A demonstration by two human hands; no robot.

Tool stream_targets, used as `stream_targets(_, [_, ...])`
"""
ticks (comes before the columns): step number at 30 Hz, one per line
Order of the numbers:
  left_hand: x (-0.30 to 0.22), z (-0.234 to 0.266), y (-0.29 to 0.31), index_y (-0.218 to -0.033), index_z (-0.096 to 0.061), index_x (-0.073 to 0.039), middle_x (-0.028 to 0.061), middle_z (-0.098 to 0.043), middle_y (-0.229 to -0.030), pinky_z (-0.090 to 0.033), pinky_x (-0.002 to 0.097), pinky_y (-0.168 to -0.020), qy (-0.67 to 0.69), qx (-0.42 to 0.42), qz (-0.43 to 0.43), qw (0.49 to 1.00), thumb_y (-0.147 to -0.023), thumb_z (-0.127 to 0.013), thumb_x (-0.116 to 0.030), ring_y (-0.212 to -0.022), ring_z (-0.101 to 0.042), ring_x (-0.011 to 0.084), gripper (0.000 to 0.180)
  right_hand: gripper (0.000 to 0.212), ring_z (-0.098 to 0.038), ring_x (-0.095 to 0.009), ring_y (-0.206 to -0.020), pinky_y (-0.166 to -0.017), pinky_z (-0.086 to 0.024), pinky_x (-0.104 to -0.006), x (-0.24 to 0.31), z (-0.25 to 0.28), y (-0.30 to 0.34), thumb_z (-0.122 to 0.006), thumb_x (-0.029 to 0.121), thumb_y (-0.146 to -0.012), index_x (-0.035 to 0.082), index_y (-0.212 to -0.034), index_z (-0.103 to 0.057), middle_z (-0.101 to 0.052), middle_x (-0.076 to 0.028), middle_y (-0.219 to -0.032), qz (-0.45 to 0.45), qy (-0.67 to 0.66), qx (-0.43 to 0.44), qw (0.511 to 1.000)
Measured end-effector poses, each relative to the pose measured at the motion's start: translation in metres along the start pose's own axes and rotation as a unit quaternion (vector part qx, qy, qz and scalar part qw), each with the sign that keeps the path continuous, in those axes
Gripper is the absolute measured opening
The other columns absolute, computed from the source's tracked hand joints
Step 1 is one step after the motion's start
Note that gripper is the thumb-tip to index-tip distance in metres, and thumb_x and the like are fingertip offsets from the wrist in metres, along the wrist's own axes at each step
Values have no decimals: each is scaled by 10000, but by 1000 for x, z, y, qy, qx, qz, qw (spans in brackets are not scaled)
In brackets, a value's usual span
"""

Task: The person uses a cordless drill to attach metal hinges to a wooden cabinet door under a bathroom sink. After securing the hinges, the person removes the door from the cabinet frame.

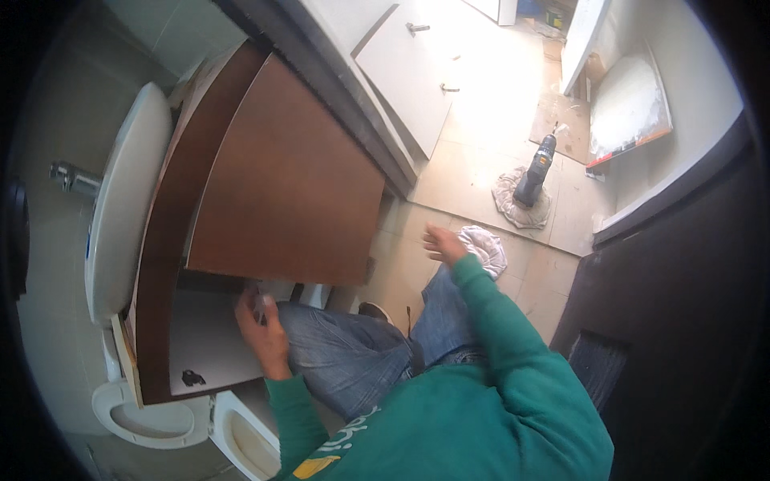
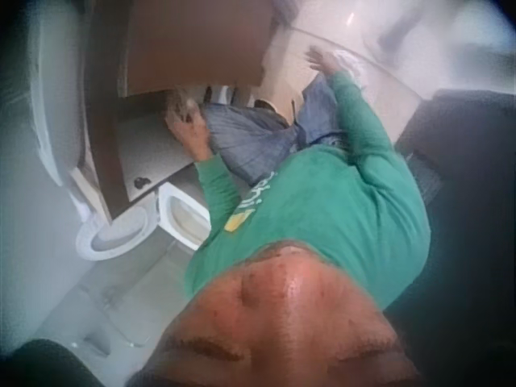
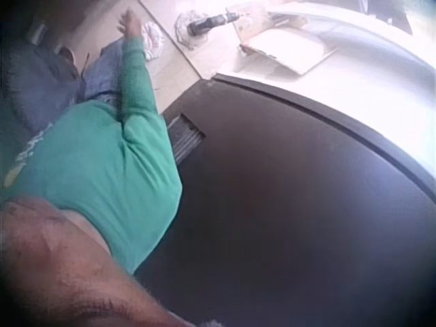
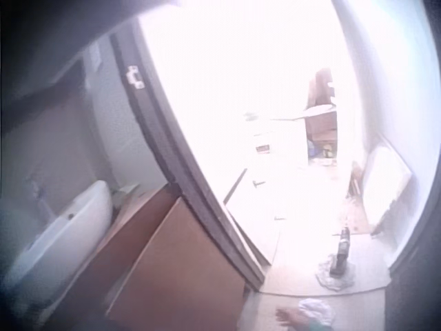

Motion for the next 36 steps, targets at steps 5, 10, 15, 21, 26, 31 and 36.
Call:
stream_targets(5, [-4,-7,13,-1284,-594,49,222,-585,-1311,-400,518,-1075,-91,-31,-16,995,-966,-667,-277,-1258,-517,390,462,798,-326,-329,-1515,-1230,-239,-512,21,-77,-136,-538,536,-1020,6,-1581,-335,-316,-178,-1670,-7,-238,13,971])
stream_targets(10, [-14,-15,6,-1286,-588,50,223,-610,-1261,-397,525,-1063,-162,-6,-55,985,-937,-694,-255,-1227,-522,401,476,778,-223,-330,-1570,-1263,-134,-505,55,-91,-218,-522,423,-1012,6,-1616,-263,-261,-175,-1701,-14,-355,-4,935])
stream_targets(15, [-7,-17,-1,-1279,-594,52,228,-622,-1239,-416,535,-1023,-203,-13,-45,978,-934,-700,-277,-1196,-530,412,488,829,-205,-340,-1570,-1267,-88,-498,39,-118,-198,-551,417,-976,5,-1627,-247,-205,-181,-1718,-54,-368,26,928])
stream_targets(21, [-22,-38,-14,-1374,-547,38,283,-551,-1372,-394,560,-1078,-230,1,-43,972,-931,-718,-315,-1290,-487,461,592,939,-170,-350,-1575,-1264,-76,-510,49,-102,-187,-610,474,-915,9,-1635,-227,-186,-189,-1722,-73,-370,37,926])
stream_targets(26, [-19,-46,-16,-1458,-493,-1,291,-459,-1484,-372,583,-1115,-234,34,-24,971,-928,-742,-360,-1364,-438,486,686,1016,-87,-362,-1596,-1266,-41,-527,55,-95,-183,-634,492,-885,15,-1650,-167,-87,-195,-1738,-56,-354,43,933])
stream_targets(31, [-27,-41,-18,-1448,-502,-15,298,-460,-1481,-391,612,-1085,-249,30,-34,967,-875,-772,-375,-1339,-454,506,729,974,13,-353,-1610,-1273,0,-524,59,-112,-166,-607,497,-911,67,-1662,-160,-35,-182,-1745,-69,-334,34,939])
stream_targets(36, [-30,-37,-22,-1418,-522,-20,293,-489,-1447,-418,610,-1036,-289,44,-47,955,-838,-778,-386,-1299,-482,502,732,962,-28,-359,-1607,-1263,-70,-547,55,-123,-162,-608,548,-940,96,-1665,-167,-55,-167,-1747,-56,-278,56,957])
Point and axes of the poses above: each hand's wrist, its own y-axis away from the middle knuckle, its own z-axis out of the back of the hand, x = y × z, the point moved 5 cm from there along -y, towards the middle knuckle
